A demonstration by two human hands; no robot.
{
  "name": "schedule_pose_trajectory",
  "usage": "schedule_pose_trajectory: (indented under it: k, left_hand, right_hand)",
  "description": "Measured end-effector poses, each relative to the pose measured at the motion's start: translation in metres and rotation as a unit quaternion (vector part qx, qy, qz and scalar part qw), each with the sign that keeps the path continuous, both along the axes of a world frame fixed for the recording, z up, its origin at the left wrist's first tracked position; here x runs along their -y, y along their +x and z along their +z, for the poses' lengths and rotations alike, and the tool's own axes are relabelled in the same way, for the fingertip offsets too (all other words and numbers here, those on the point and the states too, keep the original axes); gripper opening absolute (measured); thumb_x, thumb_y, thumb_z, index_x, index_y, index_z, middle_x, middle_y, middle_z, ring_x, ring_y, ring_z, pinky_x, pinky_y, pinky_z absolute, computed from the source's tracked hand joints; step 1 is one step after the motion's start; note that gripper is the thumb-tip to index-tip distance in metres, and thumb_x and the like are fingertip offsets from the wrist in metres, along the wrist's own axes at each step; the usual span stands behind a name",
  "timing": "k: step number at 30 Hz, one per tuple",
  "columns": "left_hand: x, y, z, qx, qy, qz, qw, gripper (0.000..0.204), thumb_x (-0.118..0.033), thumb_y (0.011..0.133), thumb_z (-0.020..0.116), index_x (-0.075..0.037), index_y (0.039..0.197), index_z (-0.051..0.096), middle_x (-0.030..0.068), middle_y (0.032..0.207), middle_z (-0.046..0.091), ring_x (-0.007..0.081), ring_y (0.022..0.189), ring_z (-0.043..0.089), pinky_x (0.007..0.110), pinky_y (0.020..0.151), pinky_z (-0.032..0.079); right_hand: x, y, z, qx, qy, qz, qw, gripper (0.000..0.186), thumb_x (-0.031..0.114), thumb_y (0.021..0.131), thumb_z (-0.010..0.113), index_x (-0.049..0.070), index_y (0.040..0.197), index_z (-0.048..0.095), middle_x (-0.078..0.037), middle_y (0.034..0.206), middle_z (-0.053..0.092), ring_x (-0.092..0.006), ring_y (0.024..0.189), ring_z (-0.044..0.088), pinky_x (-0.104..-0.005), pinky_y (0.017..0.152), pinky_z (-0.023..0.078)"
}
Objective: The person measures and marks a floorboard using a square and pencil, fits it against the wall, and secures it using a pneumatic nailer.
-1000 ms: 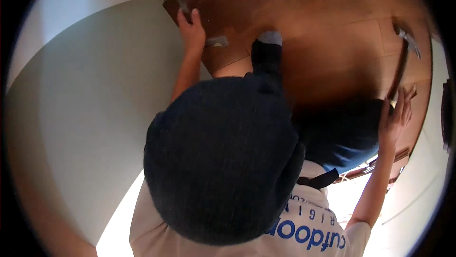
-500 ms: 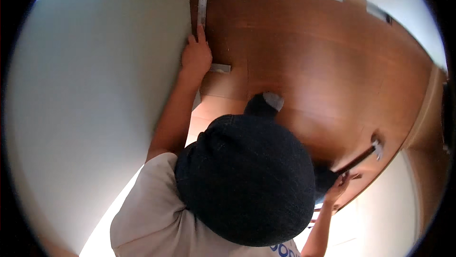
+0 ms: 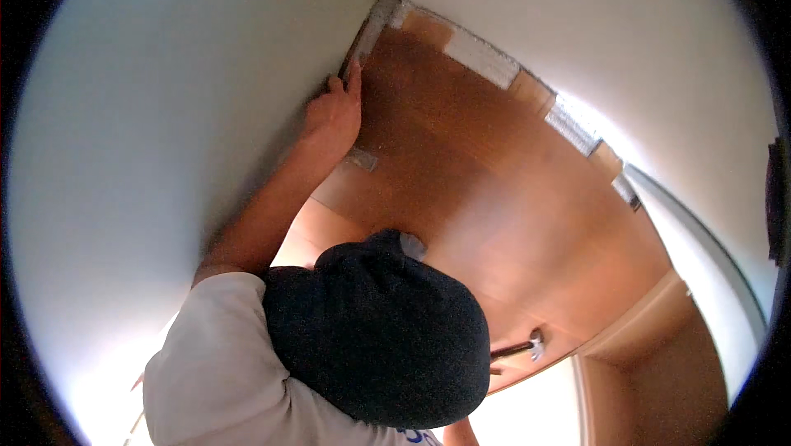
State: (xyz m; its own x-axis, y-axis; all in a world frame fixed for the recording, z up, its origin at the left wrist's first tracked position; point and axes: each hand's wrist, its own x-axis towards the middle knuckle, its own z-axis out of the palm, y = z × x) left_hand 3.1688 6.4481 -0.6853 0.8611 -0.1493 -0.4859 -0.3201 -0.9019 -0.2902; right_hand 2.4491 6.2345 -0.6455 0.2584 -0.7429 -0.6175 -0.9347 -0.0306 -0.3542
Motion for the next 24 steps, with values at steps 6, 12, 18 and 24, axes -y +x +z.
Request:
schedule_pose_trajectory:
  k: [6, 12, 18, 24]
  left_hand:
    - [0.009, -0.001, 0.008, -0.011, -0.004, 0.002, 1.0, 0.065, -0.008, 0.1, 0.052, -0.003, 0.162, 0.033, 0.0264, 0.121, 0.062, 0.0332, 0.083, 0.076, 0.043, 0.069, 0.065]
    - [0.014, 0.0, 0.014, 0.008, 0.037, -0.03, 0.999, 0.064, -0.01, 0.097, 0.057, -0.005, 0.159, 0.04, 0.0229, 0.118, 0.062, 0.0273, 0.078, 0.075, 0.038, 0.063, 0.064]
    - [0.0, -0.005, -0.007, 0.138, -0.022, -0.119, 0.983, 0.056, -0.01, 0.094, 0.058, -0.001, 0.148, 0.054, 0.0167, 0.134, 0.061, 0.0251, 0.093, 0.072, 0.04, 0.084, 0.061]
    - [0.0, 0.004, -0.015, 0.19, -0.048, -0.197, 0.961, 0.052, -0.012, 0.094, 0.058, 0.001, 0.144, 0.058, 0.0118, 0.153, 0.052, 0.0252, 0.12, 0.059, 0.039, 0.092, 0.054]
  right_hand:
    - [0.009, -0.011, -0.01, -0.033, 0.065, -0.105, 0.992, 0.052, 0.021, 0.103, 0.054, -0.011, 0.144, 0.05, -0.027, 0.142, 0.059, -0.0375, 0.128, 0.058, -0.0448, 0.112, 0.044]
    - [0.018, 0.005, -0.004, -0.054, 0.059, -0.041, 0.996, 0.052, 0.021, 0.105, 0.053, -0.01, 0.146, 0.05, -0.026, 0.144, 0.058, -0.0362, 0.129, 0.058, -0.0443, 0.112, 0.046]
    - [0.021, 0.016, -0.003, -0.094, 0.08, -0.005, 0.992, 0.052, 0.024, 0.106, 0.052, -0.011, 0.144, 0.051, -0.028, 0.149, 0.052, -0.038, 0.132, 0.054, -0.0453, 0.111, 0.047]
    - [0.009, 0.024, -0.004, 0.017, 0.133, -0.239, 0.962, 0.052, 0.022, 0.107, 0.05, -0.01, 0.147, 0.045, -0.028, 0.152, 0.048, -0.0368, 0.135, 0.052, -0.0441, 0.115, 0.042]
